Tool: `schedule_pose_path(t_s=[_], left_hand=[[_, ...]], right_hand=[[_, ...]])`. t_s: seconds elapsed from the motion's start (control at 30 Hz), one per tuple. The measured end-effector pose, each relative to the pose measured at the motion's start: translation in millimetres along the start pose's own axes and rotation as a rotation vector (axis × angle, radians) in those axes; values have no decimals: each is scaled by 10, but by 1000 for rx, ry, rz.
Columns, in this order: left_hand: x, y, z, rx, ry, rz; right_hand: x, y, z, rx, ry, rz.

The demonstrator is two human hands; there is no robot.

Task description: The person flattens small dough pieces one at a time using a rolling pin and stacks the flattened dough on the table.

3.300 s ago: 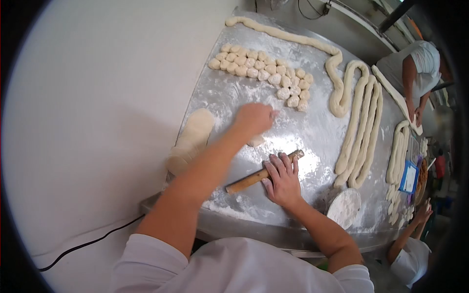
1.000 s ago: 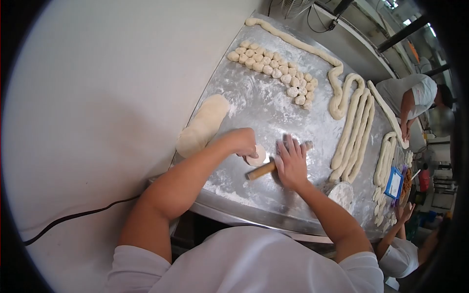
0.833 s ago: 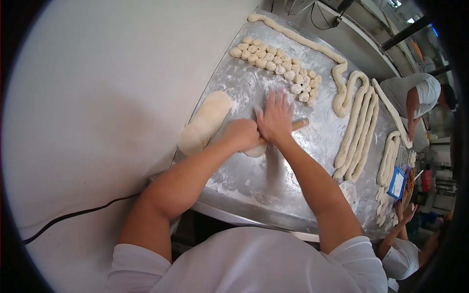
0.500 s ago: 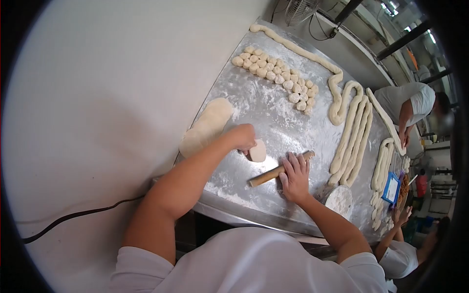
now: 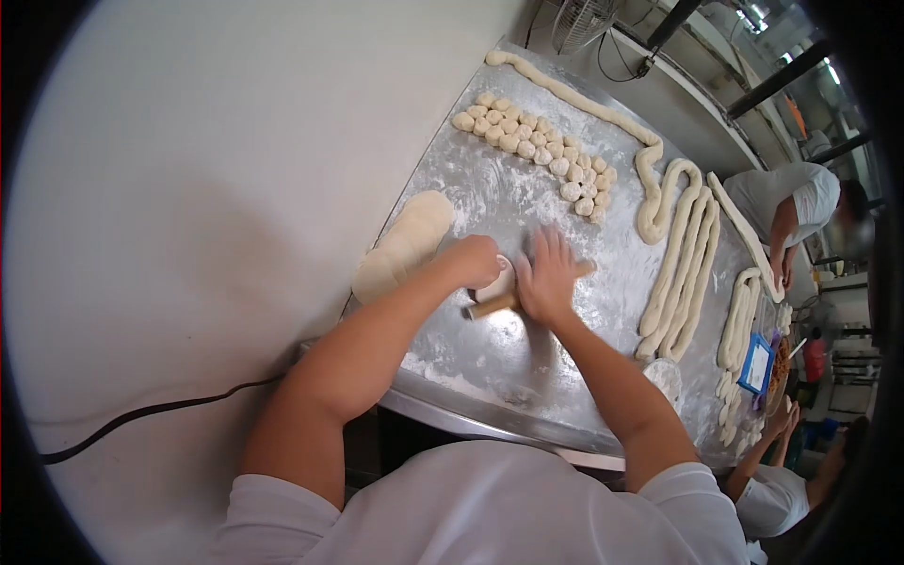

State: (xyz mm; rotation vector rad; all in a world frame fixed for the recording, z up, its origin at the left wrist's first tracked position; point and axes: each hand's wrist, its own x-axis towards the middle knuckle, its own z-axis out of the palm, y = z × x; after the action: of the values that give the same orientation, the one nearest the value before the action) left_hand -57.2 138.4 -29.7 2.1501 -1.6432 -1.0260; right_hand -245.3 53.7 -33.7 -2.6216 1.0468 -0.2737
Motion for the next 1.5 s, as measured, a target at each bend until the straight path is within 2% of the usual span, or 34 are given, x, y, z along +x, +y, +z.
schedule_pose_path(t_s=[0.1,0.13,0.2,0.3,0.4,0.5,0.57,0.63,0.7,0.8,0.87,1.0,1.1,1.2,1.3,1.4,1.47,1.5], left_hand=[[44,-34,-85,-219,-208,-96],[57,-53,-86,-169,-260,-116],[70,-58,-47,-67,-373,-152],[-90,154,-321,-34,-375,-164],[-108,67,-136,115,-31,-36],[-91,63,-175,44,95,-103],[-144,103,-241,30,68,-57],[-103,88,-250,-61,47,0],[31,25,-53,-240,23,62],[-83,194,-219,-369,-204,72],[-92,184,-191,-234,-228,80],[-76,155,-135,-26,-252,23],[-84,187,-155,14,-266,31],[-159,301,-240,82,-150,-47],[-61,126,-141,66,1,-32],[-108,160,-152,6,66,21],[46,0,-13,-73,50,25],[113,-67,19,-116,44,24]], right_hand=[[-1027,461,-166,-87,-100,-111],[-1207,517,-274,-95,-110,-140],[-1210,584,-362,-112,-143,-192],[-529,231,-256,-149,-188,-77],[440,-52,86,-199,-26,-41],[918,-218,218,-131,122,-13],[903,-215,189,-13,205,-6],[448,-51,107,63,123,58],[-316,217,59,-69,85,-14],[-1167,514,-272,-83,-50,-144],[-1379,558,-433,-74,-157,-88],[-1160,565,-431,-141,-190,-120],[-376,233,-231,-178,-170,-57],[485,-54,16,-174,-52,-1],[803,-117,106,-133,56,5],[305,46,42,24,78,-17],[-372,229,-66,-135,-53,-58],[-703,321,-155,-103,-77,-95]])
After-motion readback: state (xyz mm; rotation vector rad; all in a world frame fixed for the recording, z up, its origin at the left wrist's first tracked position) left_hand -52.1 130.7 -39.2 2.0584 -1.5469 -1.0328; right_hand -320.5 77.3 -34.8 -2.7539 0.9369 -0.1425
